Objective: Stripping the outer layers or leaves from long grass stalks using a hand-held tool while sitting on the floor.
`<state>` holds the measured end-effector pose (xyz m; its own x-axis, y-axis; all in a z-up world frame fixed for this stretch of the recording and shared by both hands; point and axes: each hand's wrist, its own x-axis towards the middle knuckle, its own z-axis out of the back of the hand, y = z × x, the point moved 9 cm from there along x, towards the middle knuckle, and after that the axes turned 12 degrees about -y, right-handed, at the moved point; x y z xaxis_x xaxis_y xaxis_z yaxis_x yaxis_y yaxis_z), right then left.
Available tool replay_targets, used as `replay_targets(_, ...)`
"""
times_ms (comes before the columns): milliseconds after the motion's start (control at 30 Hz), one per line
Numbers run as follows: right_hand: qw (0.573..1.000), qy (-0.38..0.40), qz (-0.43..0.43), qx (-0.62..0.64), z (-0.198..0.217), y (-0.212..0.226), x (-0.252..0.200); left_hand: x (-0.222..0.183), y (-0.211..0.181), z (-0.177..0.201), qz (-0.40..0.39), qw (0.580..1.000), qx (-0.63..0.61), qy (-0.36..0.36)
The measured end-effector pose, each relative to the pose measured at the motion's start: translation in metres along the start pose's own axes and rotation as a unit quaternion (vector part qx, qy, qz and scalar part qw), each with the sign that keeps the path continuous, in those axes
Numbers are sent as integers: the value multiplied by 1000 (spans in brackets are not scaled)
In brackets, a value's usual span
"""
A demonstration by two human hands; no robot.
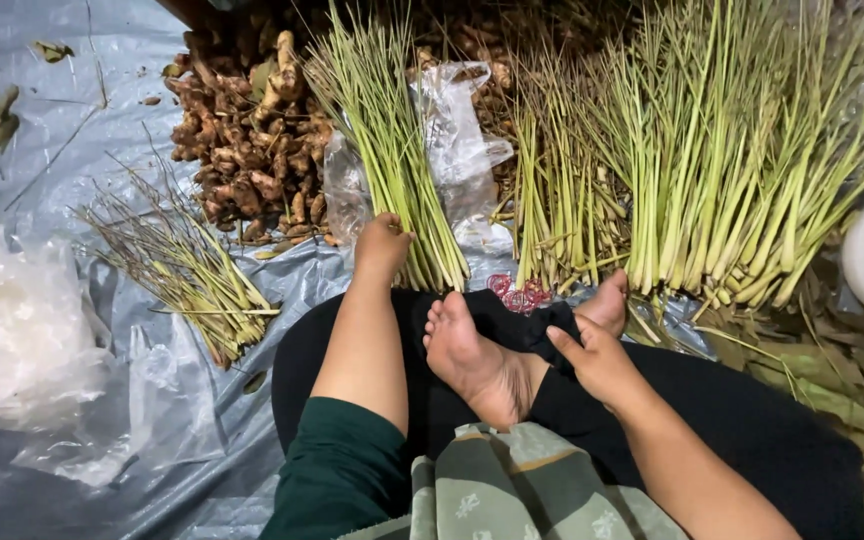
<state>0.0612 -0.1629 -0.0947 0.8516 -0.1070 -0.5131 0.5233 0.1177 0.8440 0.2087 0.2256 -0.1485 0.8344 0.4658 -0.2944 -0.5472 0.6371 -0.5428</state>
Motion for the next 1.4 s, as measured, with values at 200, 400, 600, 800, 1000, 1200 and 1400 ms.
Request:
replay_targets(200,1000,-1,-2,-9,4,3,2,-25,-30,34,23,1000,15,5)
replay_targets(400,999,5,-9,-30,1,1,1,-31,-36,43,51,995,84,-15)
replay_targets(600,1000,6,-4,-5,-9,23,-5,-41,-69,71,-5,995,-19,-97)
replay_targets(800,1000,-4,14,-12,-4,3,9,-45,-81,70,-64,976,-166,-126)
replay_targets(1000,996,-71,45,36,-2,56,4,-51,-84,59,-44,976,-202,-68)
replay_targets(1200,991,-92,99,-13,33,85,32,-72,-116,50,-60,982,-164,76)
replay_targets(1400,935,-295,90,-174,154,88,80,-85,-126,43,-49,982,-114,141)
